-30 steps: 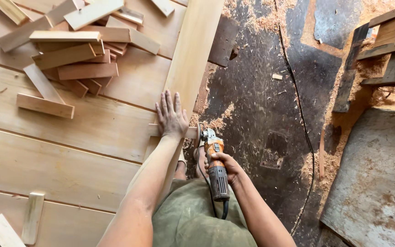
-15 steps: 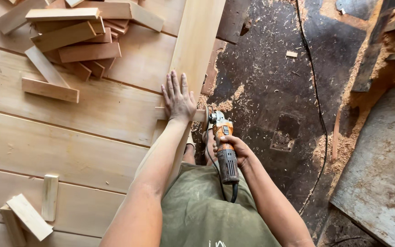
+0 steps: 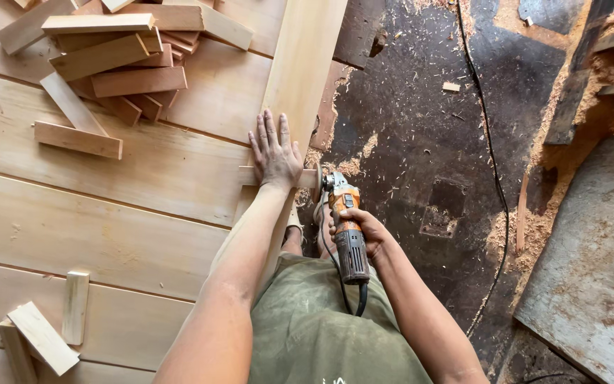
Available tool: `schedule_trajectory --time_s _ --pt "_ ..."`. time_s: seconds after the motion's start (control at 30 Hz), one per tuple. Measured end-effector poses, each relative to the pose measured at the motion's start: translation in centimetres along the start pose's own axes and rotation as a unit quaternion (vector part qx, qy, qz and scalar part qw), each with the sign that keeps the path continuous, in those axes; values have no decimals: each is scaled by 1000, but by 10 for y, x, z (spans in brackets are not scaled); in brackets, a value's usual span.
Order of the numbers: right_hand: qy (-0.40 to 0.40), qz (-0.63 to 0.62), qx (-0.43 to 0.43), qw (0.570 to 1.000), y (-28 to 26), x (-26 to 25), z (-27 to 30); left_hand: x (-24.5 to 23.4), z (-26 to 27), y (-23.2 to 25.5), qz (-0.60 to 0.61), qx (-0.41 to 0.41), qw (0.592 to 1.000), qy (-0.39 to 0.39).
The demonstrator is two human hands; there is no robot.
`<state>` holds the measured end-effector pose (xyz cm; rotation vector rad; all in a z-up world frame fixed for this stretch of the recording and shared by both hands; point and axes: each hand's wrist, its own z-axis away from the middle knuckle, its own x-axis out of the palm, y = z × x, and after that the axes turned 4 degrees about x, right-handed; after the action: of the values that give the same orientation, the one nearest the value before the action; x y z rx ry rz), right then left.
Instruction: The person uses a handheld power sander to smooth the edges and surfaces of small rectangular wood blocks, picking them up one by one and pressing them against the spinning sanding disc before placing them back on the floor.
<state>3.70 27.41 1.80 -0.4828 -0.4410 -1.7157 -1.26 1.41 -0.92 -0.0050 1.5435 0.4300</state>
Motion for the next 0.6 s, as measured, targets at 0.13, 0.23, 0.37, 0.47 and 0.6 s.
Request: schedule_trajectory --time_s 0.13,0.23,0.37,0.47,0.6 --pt "-9 -11 6 1000 4 -4 0 4 5 0 6 0 1000 11" --pt "16 5 -12 1000 -1 -7 0 3 -2 -5 31 1 999 10" --pt "33 6 -23 999 0 -19 7 -8 12 -13 151 44 987 39" --pt "8 1 -28 1000 -2 -23 13 -25 54 -16 167 76 983 27" --pt "-19 -43 -27 999 -8 -18 20 -36 87 -23 131 98 986 33"
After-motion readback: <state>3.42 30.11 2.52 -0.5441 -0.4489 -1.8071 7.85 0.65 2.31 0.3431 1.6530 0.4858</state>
